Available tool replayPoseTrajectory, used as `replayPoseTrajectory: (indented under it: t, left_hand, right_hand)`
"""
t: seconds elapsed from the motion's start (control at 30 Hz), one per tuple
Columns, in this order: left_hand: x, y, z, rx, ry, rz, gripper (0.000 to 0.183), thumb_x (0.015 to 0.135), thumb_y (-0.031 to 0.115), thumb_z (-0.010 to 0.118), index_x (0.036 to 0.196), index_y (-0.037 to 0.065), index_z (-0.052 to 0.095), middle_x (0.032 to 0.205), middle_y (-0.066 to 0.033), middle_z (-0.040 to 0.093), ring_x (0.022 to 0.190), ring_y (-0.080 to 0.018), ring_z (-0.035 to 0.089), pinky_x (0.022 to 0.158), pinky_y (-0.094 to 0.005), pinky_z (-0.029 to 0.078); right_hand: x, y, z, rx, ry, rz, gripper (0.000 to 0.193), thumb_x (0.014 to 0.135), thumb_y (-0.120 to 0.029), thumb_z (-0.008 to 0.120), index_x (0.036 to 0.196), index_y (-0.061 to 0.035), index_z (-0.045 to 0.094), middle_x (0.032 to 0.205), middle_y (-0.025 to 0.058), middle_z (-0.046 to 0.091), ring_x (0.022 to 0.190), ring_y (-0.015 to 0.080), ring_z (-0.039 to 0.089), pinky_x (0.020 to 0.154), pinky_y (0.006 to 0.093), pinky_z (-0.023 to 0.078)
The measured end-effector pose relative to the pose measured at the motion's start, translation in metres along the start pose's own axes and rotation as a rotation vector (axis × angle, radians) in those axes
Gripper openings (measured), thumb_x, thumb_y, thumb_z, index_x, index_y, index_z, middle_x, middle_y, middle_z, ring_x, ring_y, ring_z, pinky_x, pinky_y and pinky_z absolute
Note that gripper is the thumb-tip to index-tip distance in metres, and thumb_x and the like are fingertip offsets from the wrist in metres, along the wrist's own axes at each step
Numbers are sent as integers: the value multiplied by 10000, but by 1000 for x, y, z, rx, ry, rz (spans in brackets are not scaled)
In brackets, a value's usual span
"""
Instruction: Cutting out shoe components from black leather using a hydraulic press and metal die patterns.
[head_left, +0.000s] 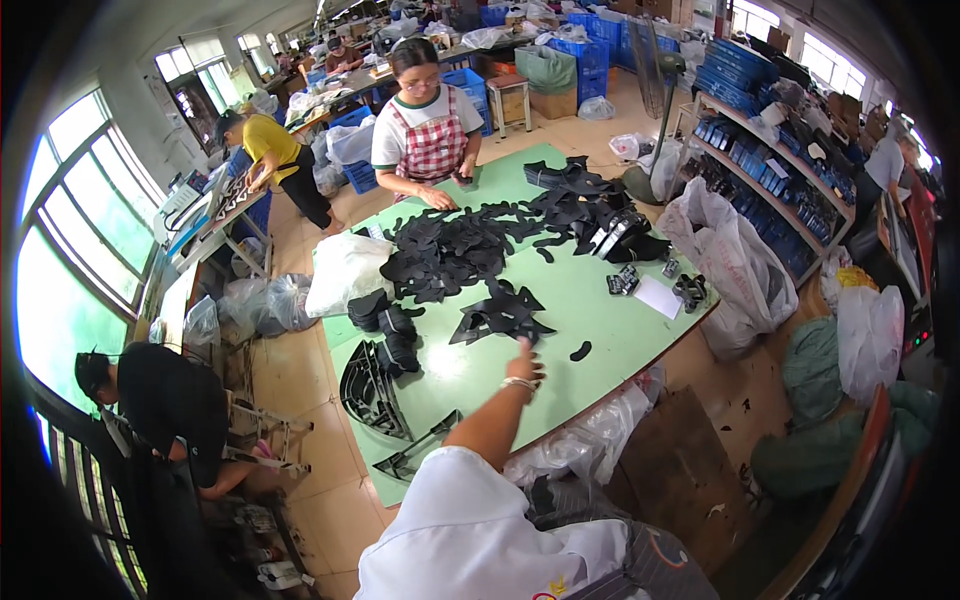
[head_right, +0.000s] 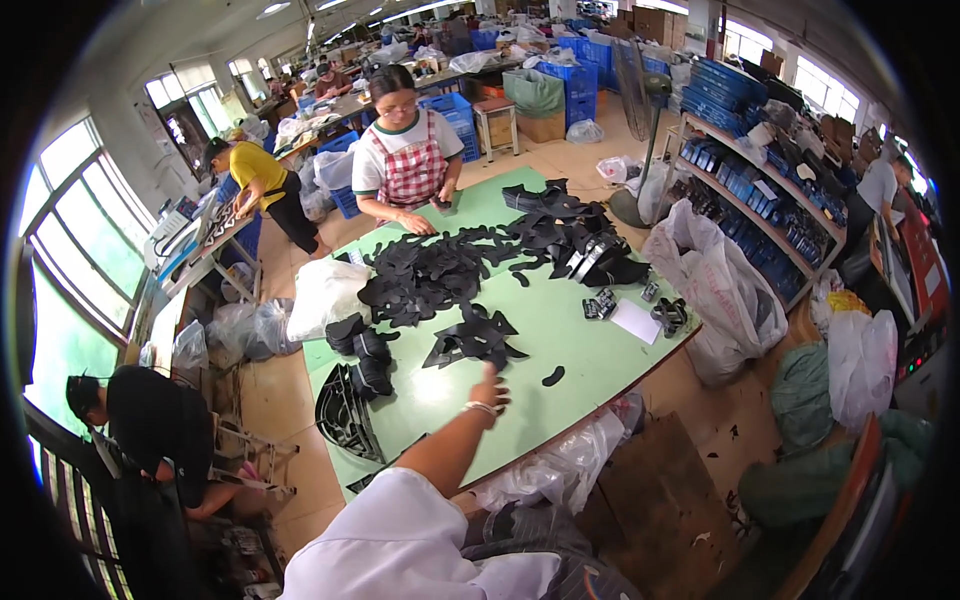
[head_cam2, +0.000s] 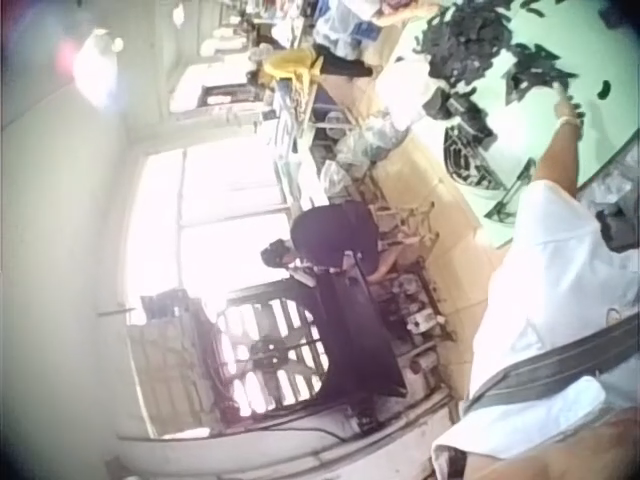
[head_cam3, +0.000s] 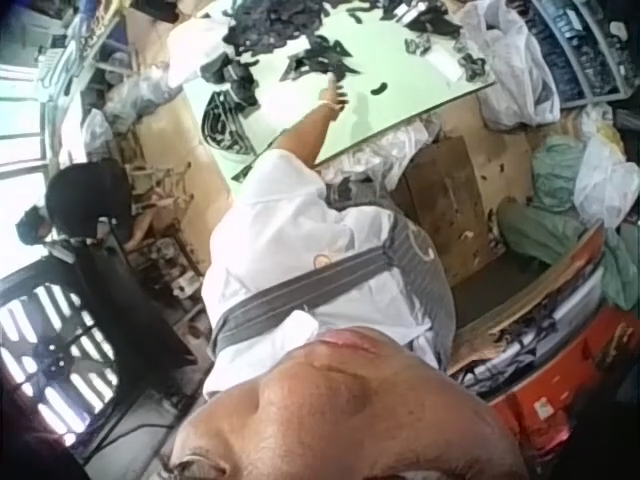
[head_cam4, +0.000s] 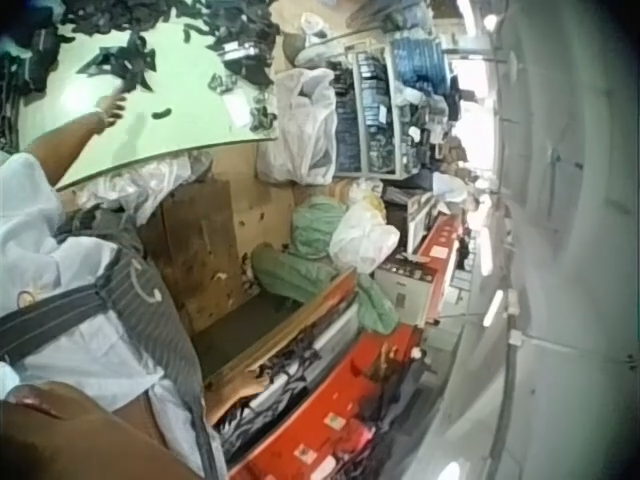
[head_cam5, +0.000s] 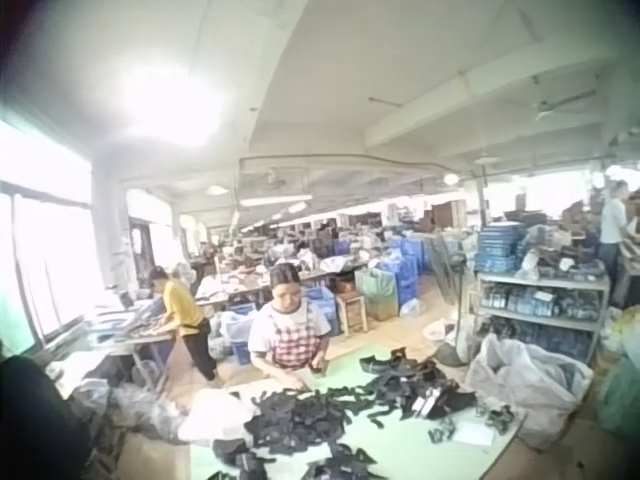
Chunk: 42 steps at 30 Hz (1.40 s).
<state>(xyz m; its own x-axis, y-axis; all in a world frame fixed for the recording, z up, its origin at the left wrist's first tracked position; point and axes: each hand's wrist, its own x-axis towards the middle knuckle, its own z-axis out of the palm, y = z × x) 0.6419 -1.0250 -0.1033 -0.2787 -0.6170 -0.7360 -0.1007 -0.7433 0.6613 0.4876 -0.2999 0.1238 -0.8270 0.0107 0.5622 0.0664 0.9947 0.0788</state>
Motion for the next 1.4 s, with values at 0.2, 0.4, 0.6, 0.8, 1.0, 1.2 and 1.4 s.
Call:
replayPoseTrajectory:
  t: [0.2, 0.4, 0.6, 0.8, 1.0, 1.2, 1.4]
  left_hand:
    - [3, -16, 45, 50, -118, -67, 584, 953, 616, 374, 1224, 156, 611, 1029, -56, 657, 750, -194, 583, 688, -358, 431]
    - [-63, -130, 227, 384, -457, -110, 394, 970, 448, 468, 972, 95, 643, 768, -55, 644, 566, -173, 559, 523, -352, 450]
    - [-188, -181, 377, 743, -1036, -129, 313, 946, 411, 534, 985, 116, 633, 765, -34, 610, 591, -125, 545, 552, -294, 457]
    - [-279, -184, 507, 801, -1307, 434, 376, 952, 414, 556, 1013, 54, 644, 788, -46, 631, 664, -110, 593, 606, -244, 500]
    - [-420, -271, 640, 783, -1782, 701, 293, 972, 294, 556, 935, 21, 655, 746, -8, 616, 652, -64, 546, 602, -217, 441]
    - [-517, -418, 729, 956, -2103, 880, 217, 914, 210, 630, 854, 5, 662, 724, -6, 637, 680, -72, 562, 646, -239, 460]
    - [-568, -532, 813, 1096, -1972, 1411, 355, 877, 329, 642, 960, -14, 684, 901, -193, 694, 855, -327, 666, 783, -398, 508]
  right_hand:
    - [-33, 40, 4, 137, -312, 312, 331, 965, -254, 519, 1157, -8, 628, 1132, 201, 645, 992, 402, 619, 841, 449, 512]
    - [-34, 75, 31, 192, -315, 310, 354, 964, -304, 537, 1136, -15, 650, 1132, 201, 648, 993, 382, 619, 858, 444, 498]
    - [-53, 43, 44, 663, -214, 473, 373, 867, -140, 556, 1182, 57, 587, 1123, 238, 634, 1067, 343, 599, 971, 410, 430]
    - [-37, -10, 5, 581, -370, 609, 555, 821, -186, 657, 1305, 15, 474, 1220, 232, 547, 1082, 396, 493, 972, 454, 414]
    - [-56, 16, -10, 512, -316, 560, 582, 858, -275, 647, 1327, 5, 446, 1337, 203, 502, 1054, 386, 537, 907, 447, 457]
    - [-78, 40, -24, 857, -430, 469, 685, 920, -389, 594, 1418, 10, 344, 1388, 247, 446, 1208, 379, 494, 1036, 446, 385]
    - [-59, 164, -106, 386, -312, 983, 498, 853, -314, 681, 1235, -14, 573, 1185, 232, 610, 1109, 404, 569, 963, 451, 448]
